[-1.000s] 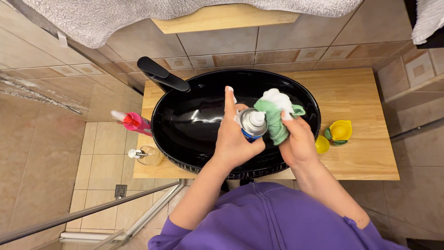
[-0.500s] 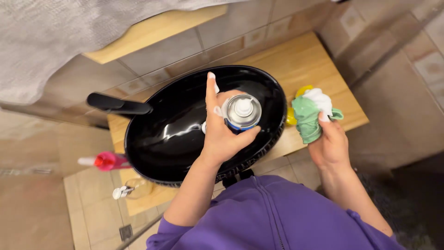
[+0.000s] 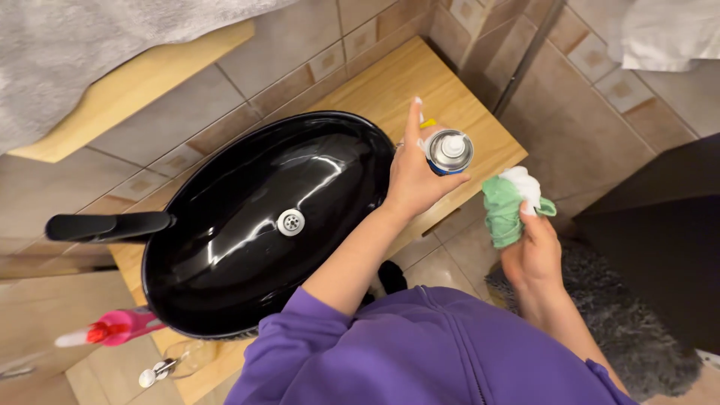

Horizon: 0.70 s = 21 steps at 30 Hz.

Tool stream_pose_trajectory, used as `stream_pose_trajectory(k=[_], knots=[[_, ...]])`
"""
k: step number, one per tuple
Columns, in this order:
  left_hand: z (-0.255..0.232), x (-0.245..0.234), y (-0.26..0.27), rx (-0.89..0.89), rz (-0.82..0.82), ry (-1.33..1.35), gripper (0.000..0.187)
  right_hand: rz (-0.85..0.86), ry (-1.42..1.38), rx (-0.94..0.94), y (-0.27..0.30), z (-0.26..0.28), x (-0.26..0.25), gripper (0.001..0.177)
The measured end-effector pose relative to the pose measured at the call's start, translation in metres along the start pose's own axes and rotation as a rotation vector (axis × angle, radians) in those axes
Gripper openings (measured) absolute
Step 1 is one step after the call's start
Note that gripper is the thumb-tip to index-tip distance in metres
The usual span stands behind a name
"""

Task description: The person sprays a foaming cleaner onto the shower faucet and handheld showerhead. They then use a green cloth to wipe the foam off the fixtures and the surrounding tiled walls, cleaning the shower area.

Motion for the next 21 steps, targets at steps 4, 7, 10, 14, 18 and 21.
stream_pose_trajectory(k=[4, 7, 10, 14, 18, 21], knots=[[0.036, 0.030, -0.016, -0.107, -0.008, -0.119, 0.137, -0.010, 0.012, 0.001, -0.010, 0.002, -0.019, 0.029], [0.052, 0.047, -0.027, -0.120, 0.002, -0.172, 0.138, 0.018, 0.038, 0.012, -0.008, 0.016, -0.006, 0.034], [0.063, 0.059, -0.036, -0.127, -0.009, -0.191, 0.137, 0.015, 0.043, 0.030, -0.023, -0.002, -0.034, 0.038], [0.073, 0.068, -0.043, -0.123, -0.024, -0.211, 0.137, 0.034, 0.076, 0.048, -0.024, 0.001, -0.025, 0.039], [0.088, 0.077, -0.049, -0.131, -0.048, -0.219, 0.137, 0.026, 0.078, 0.095, -0.033, -0.010, -0.034, 0.042], [0.093, 0.078, -0.053, -0.134, -0.069, -0.223, 0.137, 0.028, 0.072, 0.122, -0.039, -0.021, -0.036, 0.042]])
Point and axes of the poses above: each hand's wrist, its own y-axis away from the middle knuckle, its own x-axis out of the palm, z = x × y, the point moved 10 cm from there along -y, towards the middle knuckle, and after that the axes turned 12 degrees about -x, right-handed, at the moved point
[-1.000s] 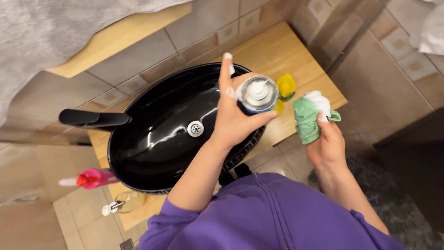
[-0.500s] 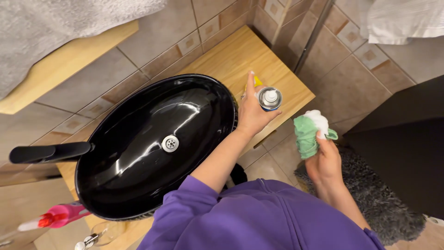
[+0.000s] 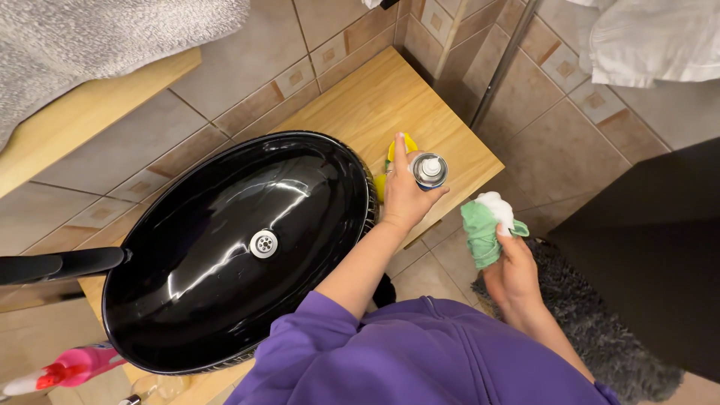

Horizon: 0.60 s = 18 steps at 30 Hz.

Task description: The person sprays a foaming cleaner onto the shower faucet and handheld showerhead. They then use a green cloth to wipe the foam off the fixtures and the surrounding tiled walls, cleaning the shower area.

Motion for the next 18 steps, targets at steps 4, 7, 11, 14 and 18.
stream_pose_trajectory(k=[4, 7, 11, 14, 18], knots=[[-0.002, -0.002, 0.002, -0.011, -0.019, 0.027, 0.136, 0.008, 0.026, 0.052, -0.016, -0.026, -0.023, 0.043], [-0.008, -0.016, 0.013, -0.033, -0.013, 0.040, 0.136, 0.093, 0.036, 0.062, -0.010, -0.012, 0.004, 0.046], [-0.006, -0.036, 0.034, -0.018, -0.106, 0.255, 0.126, 0.132, 0.008, 0.050, -0.006, -0.010, 0.028, 0.041], [0.013, -0.043, 0.059, -0.062, -0.121, 0.520, 0.090, 0.181, -0.064, 0.095, -0.002, -0.028, 0.041, 0.040], [0.021, -0.068, 0.096, -0.182, -0.029, 0.739, 0.062, 0.355, -0.056, 0.115, 0.025, -0.036, 0.096, 0.044]])
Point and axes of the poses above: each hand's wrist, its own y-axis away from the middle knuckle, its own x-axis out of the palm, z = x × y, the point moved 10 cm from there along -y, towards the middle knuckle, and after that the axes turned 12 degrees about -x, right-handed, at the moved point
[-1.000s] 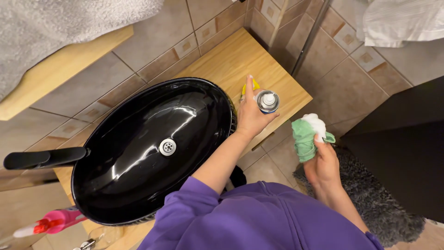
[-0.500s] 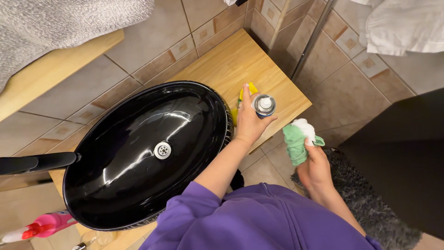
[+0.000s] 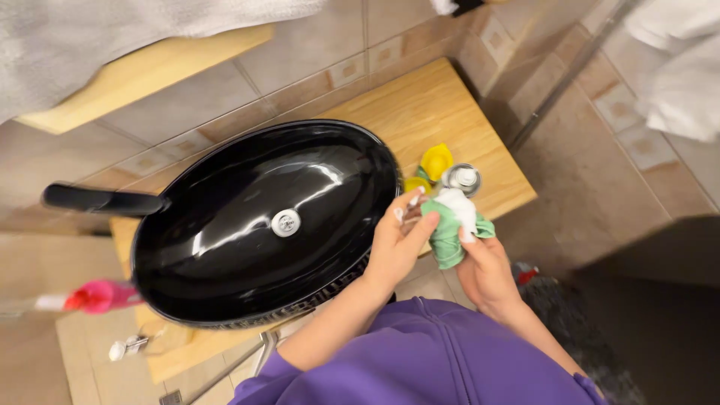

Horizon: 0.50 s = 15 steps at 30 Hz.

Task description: The person sprays a foaming cleaner onto the shower faucet and handheld showerhead. They then use a green cloth to wipe the foam off the fixtures and the surrounding tiled walls, cleaning the shower area.

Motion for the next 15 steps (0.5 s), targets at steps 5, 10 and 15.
stream_pose_trajectory(k=[5, 10, 15], knots=[[-0.045, -0.058, 0.055, 0.120, -0.092, 0.120, 0.056, 0.274, 0.036, 0.008, 0.020, -0.023, 0.087, 0.047], [-0.073, -0.133, 0.110, 0.248, -0.308, 0.136, 0.053, 0.548, 0.045, 0.060, 0.057, -0.064, 0.155, 0.050], [-0.086, -0.197, 0.176, 0.331, -0.528, 0.160, 0.045, 0.699, 0.105, 0.083, 0.119, -0.085, 0.218, 0.049]])
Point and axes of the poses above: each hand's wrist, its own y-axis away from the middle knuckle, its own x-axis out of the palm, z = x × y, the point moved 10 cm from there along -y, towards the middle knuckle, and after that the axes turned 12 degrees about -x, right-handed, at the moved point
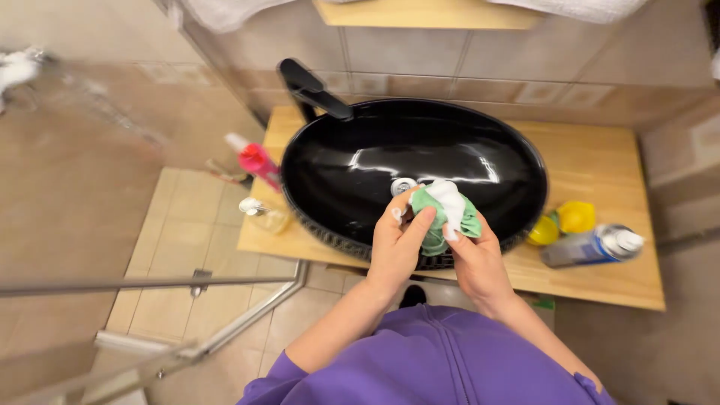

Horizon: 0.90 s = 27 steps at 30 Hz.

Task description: The person sprays a foaming cleaner onto the shower faucet and handheld showerhead. They then use a green cloth to wipe the foam off the fixtures and the surrounding tiled walls, cleaning the shower area.

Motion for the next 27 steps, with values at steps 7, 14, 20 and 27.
stream_pose_trajectory(k=[7, 14, 20, 27], knots=[[-0.041, -0.125, 0.050, 0.157, -0.276, -0.029, 0.026, 0.228, 0.063, 0.037, 0.036, -0.040, 0.096, 0.055], [-0.085, -0.241, 0.140, 0.234, -0.533, -0.037, 0.022, 0.395, -0.032, 0.111, 0.094, -0.063, 0.213, 0.043], [-0.066, -0.361, 0.218, 0.250, -0.745, 0.039, 0.014, 0.543, -0.094, 0.220, 0.167, -0.121, 0.291, 0.036], [-0.064, -0.464, 0.315, 0.261, -0.950, 0.159, 0.010, 0.674, -0.148, 0.411, 0.249, -0.164, 0.385, 0.033]])
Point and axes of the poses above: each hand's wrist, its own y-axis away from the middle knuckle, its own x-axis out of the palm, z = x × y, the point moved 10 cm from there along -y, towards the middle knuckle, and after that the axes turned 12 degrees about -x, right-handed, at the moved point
